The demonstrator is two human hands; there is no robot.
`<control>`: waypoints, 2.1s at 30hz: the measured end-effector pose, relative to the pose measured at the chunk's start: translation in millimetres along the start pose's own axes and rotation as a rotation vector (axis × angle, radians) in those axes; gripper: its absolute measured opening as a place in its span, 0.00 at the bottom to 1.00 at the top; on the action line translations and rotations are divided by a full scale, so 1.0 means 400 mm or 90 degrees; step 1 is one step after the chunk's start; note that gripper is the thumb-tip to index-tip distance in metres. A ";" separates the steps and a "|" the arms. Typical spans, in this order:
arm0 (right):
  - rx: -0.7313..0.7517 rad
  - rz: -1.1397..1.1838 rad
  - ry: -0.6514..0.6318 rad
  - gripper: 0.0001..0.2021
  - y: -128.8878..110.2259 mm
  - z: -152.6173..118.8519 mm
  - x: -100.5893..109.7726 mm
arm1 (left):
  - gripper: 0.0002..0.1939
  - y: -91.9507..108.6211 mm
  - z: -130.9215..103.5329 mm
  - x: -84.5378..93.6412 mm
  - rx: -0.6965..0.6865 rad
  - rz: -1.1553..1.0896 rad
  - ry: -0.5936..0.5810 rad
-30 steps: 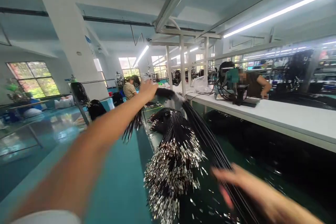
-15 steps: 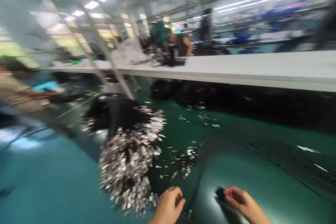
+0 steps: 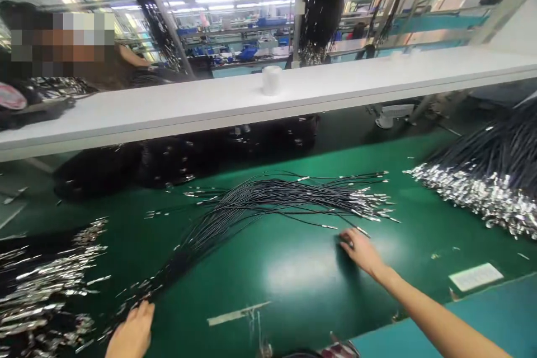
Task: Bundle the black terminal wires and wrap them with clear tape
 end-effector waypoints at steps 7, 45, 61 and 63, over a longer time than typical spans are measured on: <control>0.190 -0.198 -0.085 0.18 -0.096 0.200 -0.002 | 0.19 0.318 0.077 0.270 -0.020 -0.064 -0.034; -0.573 0.922 0.190 0.14 0.148 -0.083 0.082 | 0.18 1.105 0.228 0.564 -0.579 -0.232 0.272; -0.673 1.106 0.093 0.11 0.154 -0.233 0.062 | 0.11 1.138 -0.071 0.534 -0.743 -0.277 0.107; -0.717 1.136 0.096 0.10 0.174 -0.250 0.070 | 0.08 1.201 -0.038 0.569 -0.657 -0.346 0.145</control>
Point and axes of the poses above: each hand's wrist, its own z-axis towards the middle knuckle, its own x-axis out of the back of the hand, y = z × x, the point moved 2 cm from there along z, towards the middle knuckle, and after that the axes turned 2 degrees about z, right-handed, at the moved point
